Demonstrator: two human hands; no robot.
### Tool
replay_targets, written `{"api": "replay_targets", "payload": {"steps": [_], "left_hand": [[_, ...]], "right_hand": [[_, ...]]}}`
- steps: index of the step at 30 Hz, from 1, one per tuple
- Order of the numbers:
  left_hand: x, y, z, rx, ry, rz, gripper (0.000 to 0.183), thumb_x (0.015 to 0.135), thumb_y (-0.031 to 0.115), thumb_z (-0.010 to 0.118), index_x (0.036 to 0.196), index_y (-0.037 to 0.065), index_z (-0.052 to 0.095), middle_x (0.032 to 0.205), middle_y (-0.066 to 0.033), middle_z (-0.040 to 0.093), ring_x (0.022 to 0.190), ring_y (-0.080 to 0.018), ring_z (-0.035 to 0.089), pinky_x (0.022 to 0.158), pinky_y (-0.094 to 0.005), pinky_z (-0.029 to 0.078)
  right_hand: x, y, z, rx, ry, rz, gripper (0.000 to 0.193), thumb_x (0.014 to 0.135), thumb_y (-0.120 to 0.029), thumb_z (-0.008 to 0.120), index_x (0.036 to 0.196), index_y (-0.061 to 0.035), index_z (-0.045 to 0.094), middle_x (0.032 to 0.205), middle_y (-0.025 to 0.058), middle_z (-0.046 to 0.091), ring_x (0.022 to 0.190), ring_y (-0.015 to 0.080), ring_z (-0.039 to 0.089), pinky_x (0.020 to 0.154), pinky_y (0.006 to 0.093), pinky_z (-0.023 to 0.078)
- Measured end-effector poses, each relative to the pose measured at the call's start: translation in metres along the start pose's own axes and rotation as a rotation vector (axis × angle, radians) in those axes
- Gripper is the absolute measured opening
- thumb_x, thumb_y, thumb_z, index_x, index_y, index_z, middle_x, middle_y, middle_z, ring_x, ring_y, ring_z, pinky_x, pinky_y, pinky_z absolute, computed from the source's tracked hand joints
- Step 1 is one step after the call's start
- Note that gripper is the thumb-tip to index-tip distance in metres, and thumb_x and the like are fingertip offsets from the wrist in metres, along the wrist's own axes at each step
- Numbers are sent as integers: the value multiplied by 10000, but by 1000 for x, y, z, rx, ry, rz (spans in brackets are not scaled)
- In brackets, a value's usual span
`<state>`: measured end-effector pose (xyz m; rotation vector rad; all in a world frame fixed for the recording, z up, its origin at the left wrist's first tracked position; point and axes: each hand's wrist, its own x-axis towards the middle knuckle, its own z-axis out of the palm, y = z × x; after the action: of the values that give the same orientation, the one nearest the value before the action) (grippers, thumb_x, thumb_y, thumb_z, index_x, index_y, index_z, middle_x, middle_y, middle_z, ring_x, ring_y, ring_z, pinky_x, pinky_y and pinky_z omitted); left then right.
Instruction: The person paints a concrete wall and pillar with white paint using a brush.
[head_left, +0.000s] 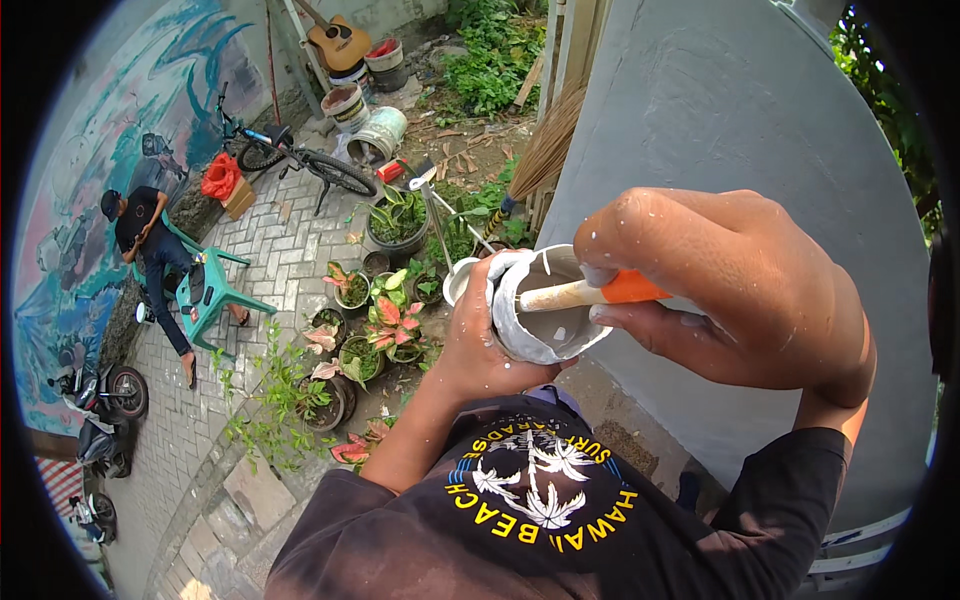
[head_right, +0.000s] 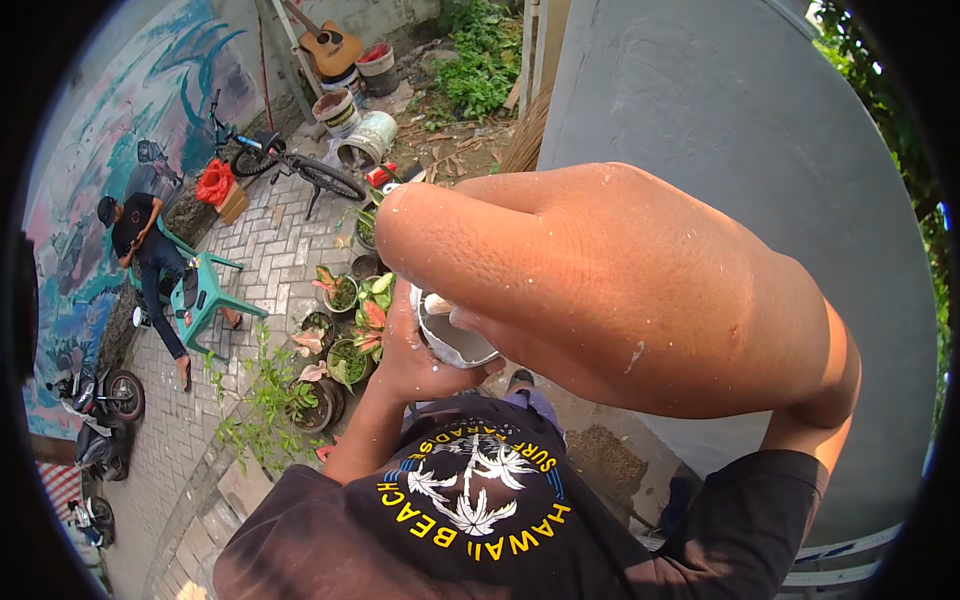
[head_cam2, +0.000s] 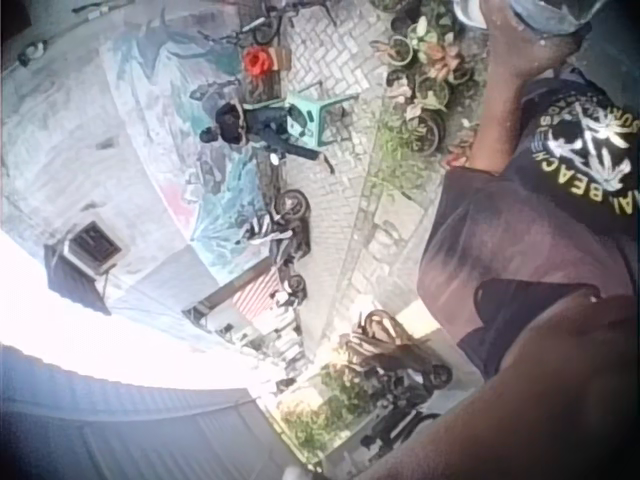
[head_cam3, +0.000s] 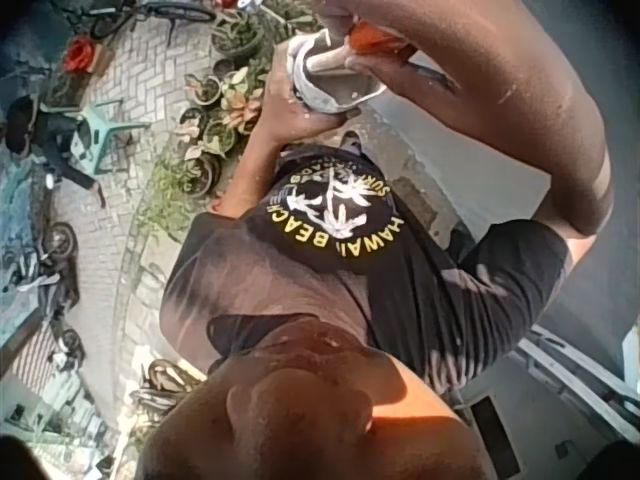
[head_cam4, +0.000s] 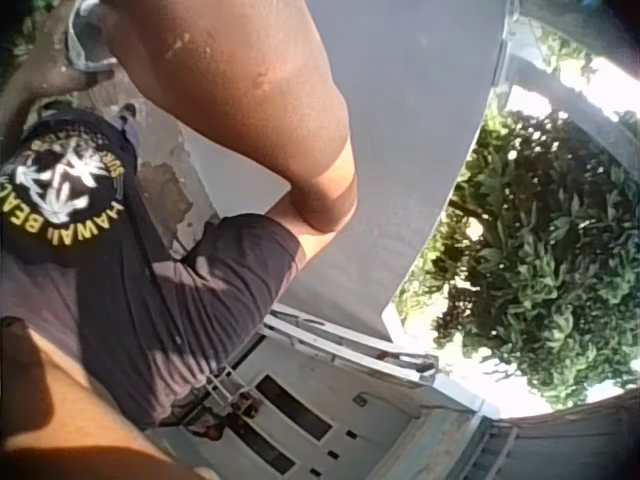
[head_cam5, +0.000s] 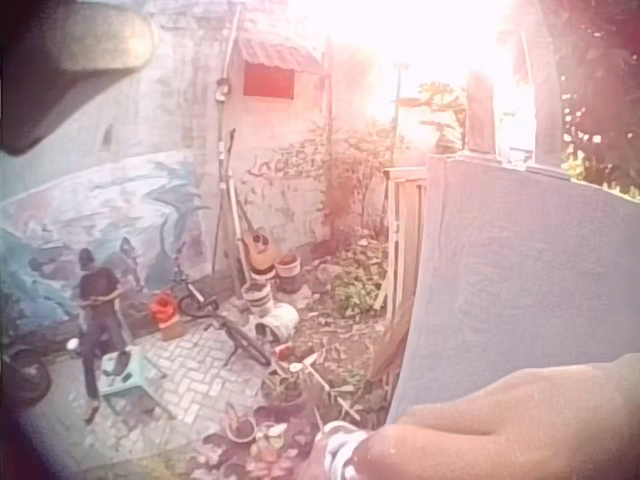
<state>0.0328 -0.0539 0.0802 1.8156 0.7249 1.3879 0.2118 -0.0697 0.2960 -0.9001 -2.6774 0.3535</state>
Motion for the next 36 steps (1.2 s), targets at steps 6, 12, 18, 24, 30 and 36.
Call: {"api": "replay_targets", "payload": {"steps": [6, 12, 18, 24, 30, 36], "left_hand": [[-6, -1, -4, -117, 12, -128, 962, 510, 212, 919, 1304, 14, 414, 1184, -133, 557, 1075, -274, 584, 936, -387, 455], [-9, -6, -8, -67, 31, -86, 941, 522, 216, 908, 1299, 13, 417, 1191, -135, 547, 1085, -272, 572, 945, -388, 445], [-4, -5, -8, -98, 3, -46, 954, 527, 213, 904, 1309, 7, 398, 1206, -141, 554, 1094, -259, 576, 953, -380, 447], [-3, -1, -8, -105, 4, -62, 951, 555, 202, 898, 1323, 0, 374, 1204, -137, 571, 1106, -247, 585, 963, -371, 452], [-3, -2, -11, -102, 9, -119, 891, 616, 198, 880, 1328, 14, 376, 1206, -127, 570, 1115, -218, 566, 965, -360, 443], [8, -2, -8, -339, -10, -196, 853, 647, 167, 863, 1336, 19, 383, 1215, -109, 566, 1122, -185, 540, 972, -347, 433]], "right_hand": [[7, 4, 7, -26, -10, -45, 358, 694, 11, 756, 991, -5, 557, 857, 120, 617, 739, 328, 652, 592, 370, 503], [14, 3, 7, -54, 14, -100, 356, 700, 14, 746, 999, -10, 554, 853, 121, 611, 753, 325, 650, 606, 371, 501], [14, 3, 6, -105, 73, -117, 378, 683, 1, 758, 1004, 0, 558, 865, 122, 625, 760, 306, 660, 633, 359, 519], [10, -3, -2, -124, 96, -93, 378, 651, -9, 781, 955, -1, 555, 837, 112, 618, 752, 276, 661, 663, 339, 530], [10, -7, -4, -165, 308, -148, 340, 673, 5, 782, 934, -8, 564, 842, 103, 631, 744, 232, 675, 659, 295, 546], [3, -10, 1, -307, 230, -83, 339, 686, -19, 797, 943, -19, 577, 887, 105, 667, 757, 238, 696, 667, 324, 568]]}}
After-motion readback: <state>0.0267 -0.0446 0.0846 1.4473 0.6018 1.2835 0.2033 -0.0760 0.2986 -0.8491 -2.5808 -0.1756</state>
